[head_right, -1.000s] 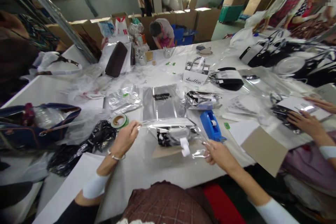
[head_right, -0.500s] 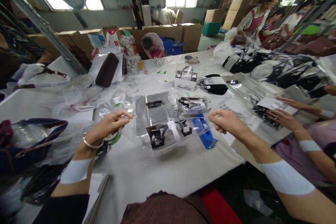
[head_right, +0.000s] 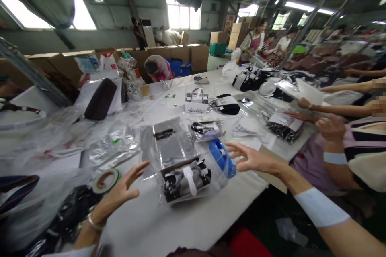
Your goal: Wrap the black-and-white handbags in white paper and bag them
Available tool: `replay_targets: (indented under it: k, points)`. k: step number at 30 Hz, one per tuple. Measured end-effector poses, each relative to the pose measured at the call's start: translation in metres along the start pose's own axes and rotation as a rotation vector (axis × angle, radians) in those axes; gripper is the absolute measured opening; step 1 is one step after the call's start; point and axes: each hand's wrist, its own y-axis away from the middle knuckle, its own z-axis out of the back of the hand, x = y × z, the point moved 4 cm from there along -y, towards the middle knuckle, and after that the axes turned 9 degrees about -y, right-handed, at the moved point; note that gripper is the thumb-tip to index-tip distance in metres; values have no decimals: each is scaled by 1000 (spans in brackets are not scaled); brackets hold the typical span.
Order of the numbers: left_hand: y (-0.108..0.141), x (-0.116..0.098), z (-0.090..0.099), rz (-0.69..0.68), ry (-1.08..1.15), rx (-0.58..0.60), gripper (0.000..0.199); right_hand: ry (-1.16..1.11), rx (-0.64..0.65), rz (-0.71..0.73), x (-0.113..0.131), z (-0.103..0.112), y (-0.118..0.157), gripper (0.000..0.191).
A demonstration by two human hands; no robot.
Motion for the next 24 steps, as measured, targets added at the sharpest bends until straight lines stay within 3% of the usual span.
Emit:
replay_targets:
  k: [2,5,9,12,14,17,20,22,24]
  points:
    - [2,5,-26,45,-38,9,75,149,23,73,-6,-14,4,128]
    - [-6,-2,-53,91,-91,-128,74,471,-35,171,4,-52,4,139]
    - [-22,-17,-61,62,-138,-383,80,750,-33,368,43,-111,6,139]
    - [-28,-21,-64,112,-122,-361,46,805,32,517,67,-143,16,139]
    - [-27,-23,-66,100,-80,-340,34,865,23,610,73,-159,19,142]
    - [-19,-25,-66,46,70,-375,36,988,-87,673,68,-172,4,146]
    - [-10,-20,-69,73,284,-313,38,1042,-240,592,53,-168,-33,135]
    - [-5,-17,-72,91,379,-264,42,1011,-228,478,41,-161,-58,124]
    - [-2,-16,-73,92,410,-252,44,958,-138,391,33,-157,-76,100]
